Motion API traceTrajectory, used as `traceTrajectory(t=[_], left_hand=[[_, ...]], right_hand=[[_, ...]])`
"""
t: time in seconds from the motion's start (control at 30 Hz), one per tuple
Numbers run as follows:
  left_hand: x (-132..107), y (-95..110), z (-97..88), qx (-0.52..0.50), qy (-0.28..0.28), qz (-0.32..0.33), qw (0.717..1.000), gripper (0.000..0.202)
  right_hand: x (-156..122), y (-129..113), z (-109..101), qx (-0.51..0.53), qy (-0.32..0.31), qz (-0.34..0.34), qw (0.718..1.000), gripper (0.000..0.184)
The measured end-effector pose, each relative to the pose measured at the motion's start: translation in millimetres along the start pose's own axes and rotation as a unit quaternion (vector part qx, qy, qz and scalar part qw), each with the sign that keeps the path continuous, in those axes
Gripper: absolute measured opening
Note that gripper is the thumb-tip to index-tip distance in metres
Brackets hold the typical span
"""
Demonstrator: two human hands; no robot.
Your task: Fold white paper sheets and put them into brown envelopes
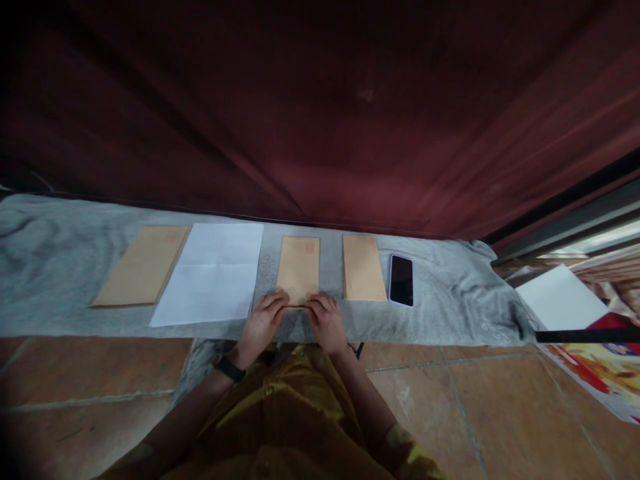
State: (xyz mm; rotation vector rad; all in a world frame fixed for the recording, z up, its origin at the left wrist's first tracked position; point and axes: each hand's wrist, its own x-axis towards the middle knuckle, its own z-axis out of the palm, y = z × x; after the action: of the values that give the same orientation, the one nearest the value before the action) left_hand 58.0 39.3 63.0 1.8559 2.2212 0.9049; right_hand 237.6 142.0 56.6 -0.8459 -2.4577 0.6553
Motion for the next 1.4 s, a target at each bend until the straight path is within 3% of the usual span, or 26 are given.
traceTrajectory(t=[0.37,0.47,0.67,0.87,1.1,1.4], left_hand=[[7,9,0.5,0.064,0.006,-0.033,0.997,0.02],[0,11,2.1,0.102,0.005,-0.007,0.995,0.028],[-20,23,8.9,0.086,-0.056,0.122,0.987,0.039],[-25,23,12.5,0.079,-0.067,0.11,0.989,0.045],[-33,14,22.9,0.078,-0.094,0.071,0.99,0.057],[-36,18,11.8,0.109,-0.085,0.054,0.989,0.06]], right_hand=[[6,-12,8,-0.043,0.035,0.055,0.997,0.013],[6,-12,11,-0.048,0.039,0.058,0.996,0.013],[5,-11,12,-0.047,0.044,0.062,0.996,0.013],[3,-20,10,-0.02,0.06,0.041,0.997,0.022],[-8,-50,23,0.042,-0.028,-0.036,0.998,0.045],[-18,-41,16,-0.071,-0.069,-0.08,0.992,0.057]])
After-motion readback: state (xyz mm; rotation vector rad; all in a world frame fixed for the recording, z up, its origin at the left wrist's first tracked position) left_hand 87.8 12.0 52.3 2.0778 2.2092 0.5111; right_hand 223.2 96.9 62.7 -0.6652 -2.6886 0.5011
